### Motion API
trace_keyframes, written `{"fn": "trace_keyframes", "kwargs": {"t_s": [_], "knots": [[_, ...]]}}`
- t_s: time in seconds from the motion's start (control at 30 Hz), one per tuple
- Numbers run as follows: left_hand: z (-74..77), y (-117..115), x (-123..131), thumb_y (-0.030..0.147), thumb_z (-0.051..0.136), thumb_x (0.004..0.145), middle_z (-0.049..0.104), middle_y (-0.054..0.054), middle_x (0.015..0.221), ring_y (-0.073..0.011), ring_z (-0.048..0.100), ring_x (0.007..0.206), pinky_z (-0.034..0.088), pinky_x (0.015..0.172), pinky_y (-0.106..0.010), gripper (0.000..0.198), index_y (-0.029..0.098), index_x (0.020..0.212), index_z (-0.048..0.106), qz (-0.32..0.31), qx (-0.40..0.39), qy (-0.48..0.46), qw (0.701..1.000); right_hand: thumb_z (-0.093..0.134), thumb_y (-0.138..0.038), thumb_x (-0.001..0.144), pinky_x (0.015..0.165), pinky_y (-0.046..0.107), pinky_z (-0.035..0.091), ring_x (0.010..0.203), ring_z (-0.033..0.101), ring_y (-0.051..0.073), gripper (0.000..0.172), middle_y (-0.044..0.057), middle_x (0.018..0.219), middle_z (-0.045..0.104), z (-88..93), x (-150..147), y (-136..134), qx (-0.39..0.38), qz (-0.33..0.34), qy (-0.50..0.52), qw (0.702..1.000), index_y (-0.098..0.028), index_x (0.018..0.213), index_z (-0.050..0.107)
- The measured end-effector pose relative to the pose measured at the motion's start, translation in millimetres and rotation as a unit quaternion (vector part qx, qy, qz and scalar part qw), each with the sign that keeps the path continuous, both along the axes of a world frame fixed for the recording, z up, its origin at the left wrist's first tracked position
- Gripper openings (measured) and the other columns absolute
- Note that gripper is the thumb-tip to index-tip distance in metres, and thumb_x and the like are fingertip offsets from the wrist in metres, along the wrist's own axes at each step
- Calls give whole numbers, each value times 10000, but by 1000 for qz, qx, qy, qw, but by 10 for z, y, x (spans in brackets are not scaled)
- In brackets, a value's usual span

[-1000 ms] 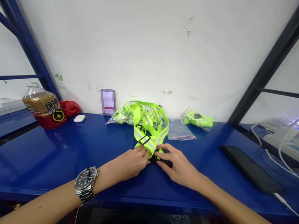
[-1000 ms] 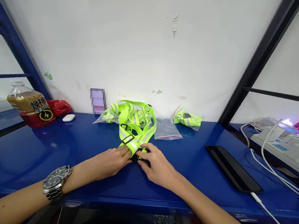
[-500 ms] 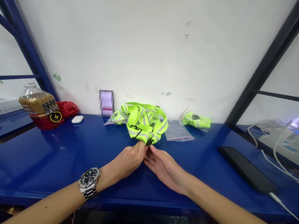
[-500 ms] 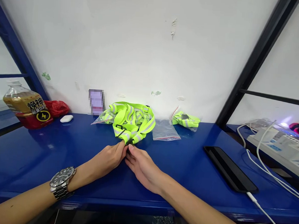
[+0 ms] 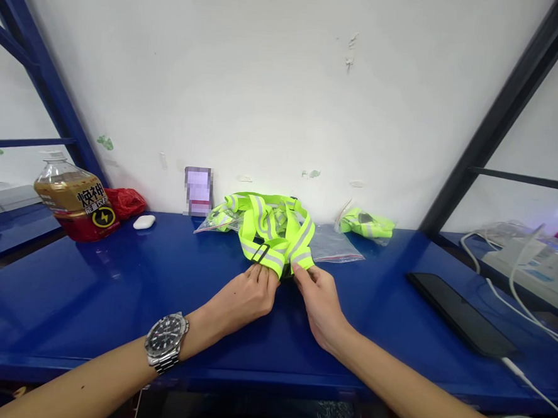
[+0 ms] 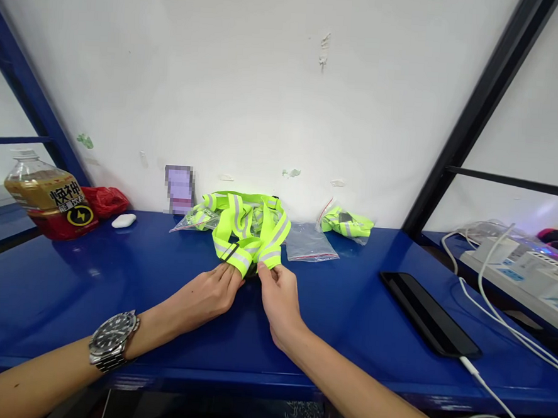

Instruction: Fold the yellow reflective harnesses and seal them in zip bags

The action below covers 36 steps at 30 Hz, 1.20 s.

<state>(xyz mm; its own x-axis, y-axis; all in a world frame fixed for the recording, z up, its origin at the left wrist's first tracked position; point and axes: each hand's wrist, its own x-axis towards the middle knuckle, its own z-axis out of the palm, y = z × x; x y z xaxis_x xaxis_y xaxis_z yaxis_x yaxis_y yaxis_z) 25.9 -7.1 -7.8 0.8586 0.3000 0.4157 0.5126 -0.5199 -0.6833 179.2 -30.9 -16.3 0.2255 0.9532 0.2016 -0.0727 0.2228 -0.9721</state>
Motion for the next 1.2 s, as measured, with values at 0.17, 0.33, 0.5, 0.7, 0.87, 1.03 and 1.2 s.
{"fn": "trace_keyframes", "kwargs": {"t_s": [0.17, 0.33, 0.5, 0.7, 0.87, 1.03, 1.2], "knots": [[-17, -29, 11, 74, 345, 919, 636, -160, 808, -246, 613, 706, 447, 578, -334, 269, 18, 1018, 589, -2, -29, 77, 997, 521, -346, 863, 534, 253, 328, 532, 463, 128, 274, -14, 572, 535, -11, 255, -66, 35, -50, -353, 934, -181, 644, 515], [-4, -29, 41, 54, 303, 909, 642, -153, 838, -239, 600, 709, 429, 594, -351, 318, 45, 1010, 604, -18, -54, 90, 994, 415, -142, 878, 627, 286, 435, 688, 591, 184, 200, 53, 758, 616, 17, 298, -115, 176, 5, -520, 836, -188, 723, 534], [4, 18, 35, 46, 410, 873, 634, -110, 784, -228, 607, 677, 424, 551, -333, 191, 88, 896, 595, -63, -115, 91, 987, 456, -120, 833, 1017, 463, 426, 1122, 556, 295, 230, 185, 1058, 637, -26, 248, -140, 302, 45, -592, 746, -101, 1011, 601], [85, -10, -61, 82, 498, 817, 638, -102, 842, -248, 622, 727, 462, 566, -326, 119, 144, 908, 543, 4, -297, 72, 952, 472, -214, 854, 1083, 490, 373, 1159, 534, 333, 340, 233, 1113, 634, 53, 285, -75, 340, 112, -663, 658, -22, 1086, 631], [89, 41, -139, 1, 436, 804, 633, -72, 986, -217, 615, 881, 479, 716, -295, 266, 178, 984, 519, -17, -395, 11, 918, 483, -197, 850, 1011, 420, 422, 972, 599, 278, 270, 178, 963, 676, 178, 302, 20, 321, 153, -704, 615, -59, 963, 685], [46, 103, -156, 8, 411, 856, 643, -44, 895, -182, 613, 766, 437, 639, -253, 211, 175, 938, 510, -6, -394, -72, 916, 451, -222, 893, 984, 405, 413, 935, 599, 263, 291, 153, 905, 688, 211, 309, 25, 310, 154, -745, 571, -82, 975, 692], [74, -1, -192, 61, 448, 891, 648, -56, 809, -183, 622, 722, 456, 602, -258, 148, 165, 861, 548, -30, -301, -30, 953, 464, -231, 871, 902, 386, 438, 845, 610, 247, 272, 139, 857, 688, 255, 297, 22, 283, 168, -758, 563, -94, 879, 699]]}}
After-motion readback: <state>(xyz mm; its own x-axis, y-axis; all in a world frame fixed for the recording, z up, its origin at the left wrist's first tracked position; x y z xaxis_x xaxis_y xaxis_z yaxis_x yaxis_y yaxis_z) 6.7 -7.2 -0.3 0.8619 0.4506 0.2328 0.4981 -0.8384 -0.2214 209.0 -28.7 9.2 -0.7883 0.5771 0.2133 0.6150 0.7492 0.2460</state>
